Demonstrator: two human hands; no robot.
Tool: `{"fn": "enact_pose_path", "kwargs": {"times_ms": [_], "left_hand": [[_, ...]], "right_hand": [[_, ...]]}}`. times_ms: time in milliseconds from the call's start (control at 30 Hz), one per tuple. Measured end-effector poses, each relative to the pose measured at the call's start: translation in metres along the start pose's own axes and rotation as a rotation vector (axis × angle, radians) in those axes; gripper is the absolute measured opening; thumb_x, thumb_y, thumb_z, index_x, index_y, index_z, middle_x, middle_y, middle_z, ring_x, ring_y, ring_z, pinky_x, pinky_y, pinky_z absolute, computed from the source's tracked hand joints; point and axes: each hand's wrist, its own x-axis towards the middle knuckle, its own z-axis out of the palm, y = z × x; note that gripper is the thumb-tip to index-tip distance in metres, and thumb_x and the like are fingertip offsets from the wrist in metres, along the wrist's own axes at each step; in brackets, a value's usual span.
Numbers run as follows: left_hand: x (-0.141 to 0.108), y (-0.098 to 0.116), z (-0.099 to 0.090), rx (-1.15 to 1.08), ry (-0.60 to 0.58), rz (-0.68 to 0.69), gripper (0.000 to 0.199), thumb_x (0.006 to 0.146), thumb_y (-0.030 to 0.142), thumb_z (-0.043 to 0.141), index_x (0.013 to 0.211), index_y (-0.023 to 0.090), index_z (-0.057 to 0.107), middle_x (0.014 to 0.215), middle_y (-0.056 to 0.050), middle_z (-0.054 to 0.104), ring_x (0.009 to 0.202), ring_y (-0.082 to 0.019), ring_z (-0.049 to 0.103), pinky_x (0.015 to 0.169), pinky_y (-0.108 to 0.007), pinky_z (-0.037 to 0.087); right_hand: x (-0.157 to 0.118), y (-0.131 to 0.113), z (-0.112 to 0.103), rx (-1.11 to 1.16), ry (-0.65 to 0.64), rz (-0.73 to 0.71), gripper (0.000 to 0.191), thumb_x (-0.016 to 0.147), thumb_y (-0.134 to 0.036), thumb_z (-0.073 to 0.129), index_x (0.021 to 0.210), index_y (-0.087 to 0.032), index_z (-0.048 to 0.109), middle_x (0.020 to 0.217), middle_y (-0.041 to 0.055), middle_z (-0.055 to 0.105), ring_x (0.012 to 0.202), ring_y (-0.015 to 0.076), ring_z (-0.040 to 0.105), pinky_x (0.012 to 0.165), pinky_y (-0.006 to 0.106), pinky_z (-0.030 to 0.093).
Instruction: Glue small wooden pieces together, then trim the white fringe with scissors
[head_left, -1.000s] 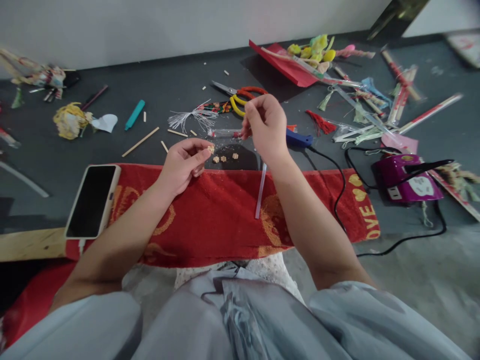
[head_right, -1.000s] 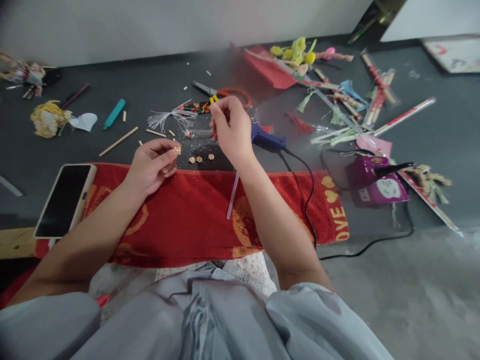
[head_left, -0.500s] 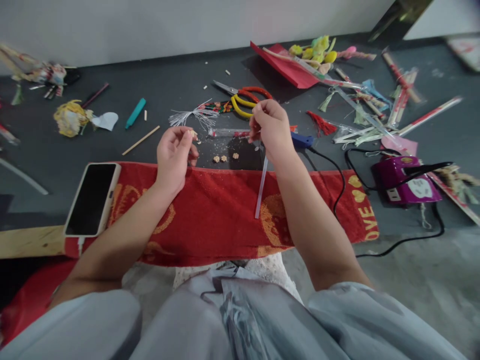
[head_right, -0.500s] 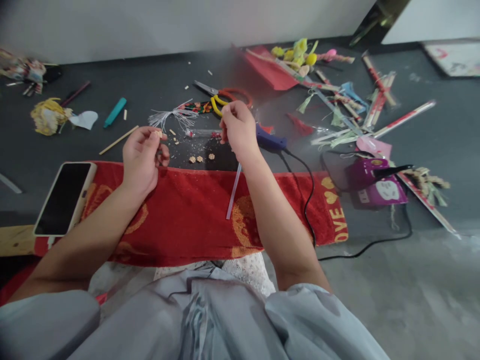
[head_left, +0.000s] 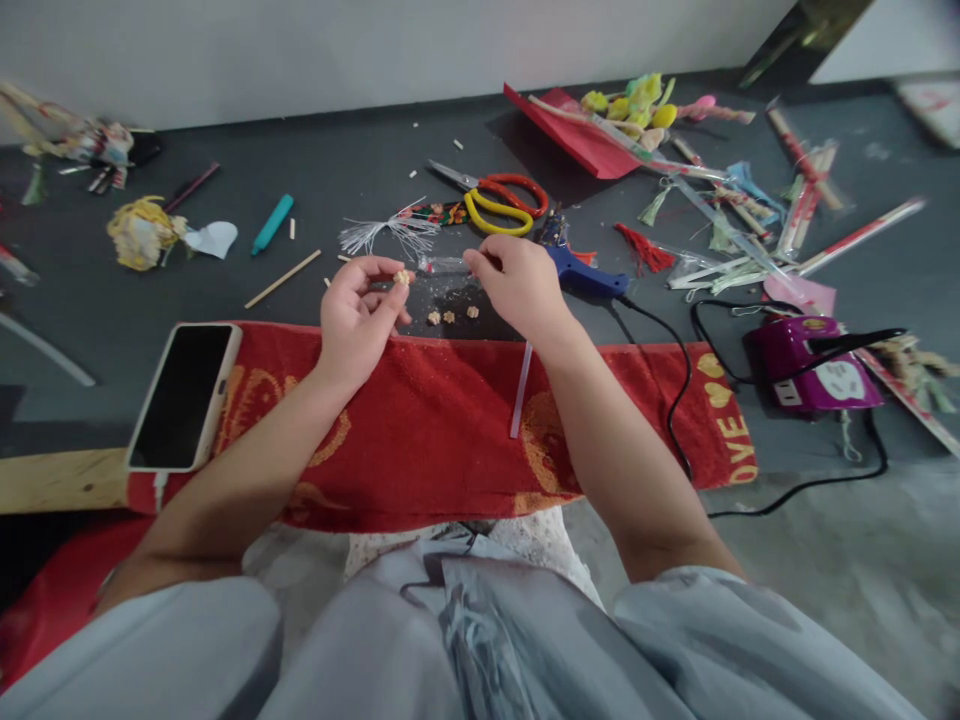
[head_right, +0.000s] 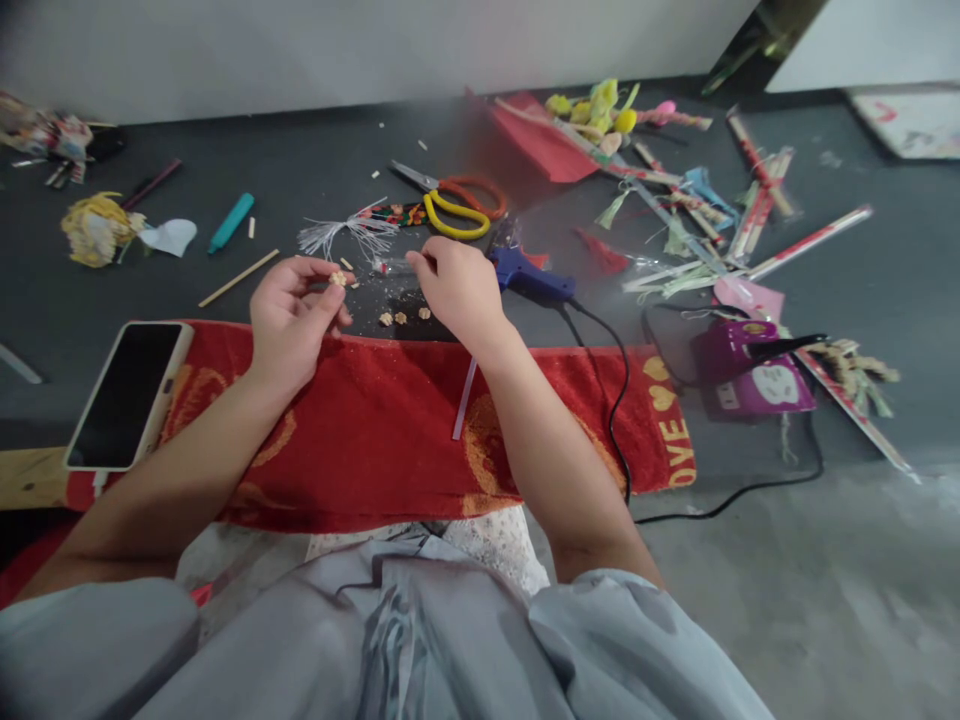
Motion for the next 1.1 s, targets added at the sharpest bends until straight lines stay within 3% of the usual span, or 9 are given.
{"fn": "enact_pose_path", "kwargs": {"times_ms": [167,300,367,567,900,1100], "left_hand": [[-0.002,0.002,-0.001,0.072,-0.033,0.049,0.030,0.081,0.044,0.070,0.097,0.021,0.062,0.101,-0.003,0.069,0.055,-0.004,0.059,0.046,-0.016,0.047],[-0.003,0.004,-0.001,0.052,-0.042,0.028,0.027,0.082,0.042,0.069,0.098,0.021,0.063,0.101,-0.003,0.070,0.050,-0.003,0.056,0.044,-0.017,0.045],[-0.003,0.004,0.000,0.028,-0.058,0.008,0.027,0.083,0.041,0.069,0.100,0.021,0.063,0.099,-0.003,0.070,0.047,-0.003,0.055,0.043,-0.017,0.045],[-0.005,0.005,0.001,-0.007,-0.074,0.007,0.025,0.083,0.040,0.068,0.099,0.021,0.063,0.093,-0.003,0.070,0.045,-0.003,0.054,0.042,-0.018,0.044],[-0.006,0.003,0.001,0.014,-0.082,0.015,0.028,0.080,0.043,0.071,0.096,0.021,0.063,0.090,-0.001,0.069,0.045,-0.003,0.053,0.041,-0.017,0.043],[-0.006,0.007,0.002,0.015,-0.096,-0.016,0.029,0.080,0.045,0.071,0.096,0.021,0.066,0.087,-0.001,0.070,0.043,-0.003,0.051,0.041,-0.019,0.042]], "right_hand": [[-0.003,-0.001,0.000,0.116,-0.018,-0.102,0.005,0.081,-0.020,0.065,0.076,-0.018,0.062,0.072,0.0008,0.062,0.066,0.0138,0.055,0.067,0.030,0.041],[-0.005,-0.007,-0.003,0.168,-0.007,-0.135,0.018,0.084,-0.026,0.061,0.070,-0.017,0.064,0.066,0.0011,0.061,0.062,0.0123,0.053,0.066,0.030,0.043],[-0.006,-0.009,-0.003,0.248,-0.046,-0.208,0.006,0.079,-0.019,0.063,0.080,-0.016,0.068,0.075,0.0018,0.066,0.066,0.0119,0.055,0.067,0.028,0.045],[-0.011,-0.010,0.000,0.315,-0.145,-0.394,0.024,0.079,-0.018,0.063,0.102,-0.018,0.068,0.091,0.0037,0.067,0.077,0.0132,0.059,0.070,0.027,0.049],[-0.014,-0.014,-0.003,0.309,-0.127,-0.518,0.019,0.088,-0.024,0.057,0.101,-0.018,0.069,0.085,0.0025,0.063,0.077,0.0128,0.057,0.072,0.028,0.047],[-0.015,-0.017,-0.004,0.348,-0.098,-0.508,0.017,0.088,-0.022,0.053,0.089,-0.021,0.070,0.086,0.0028,0.064,0.076,0.0133,0.057,0.073,0.030,0.047]]}}
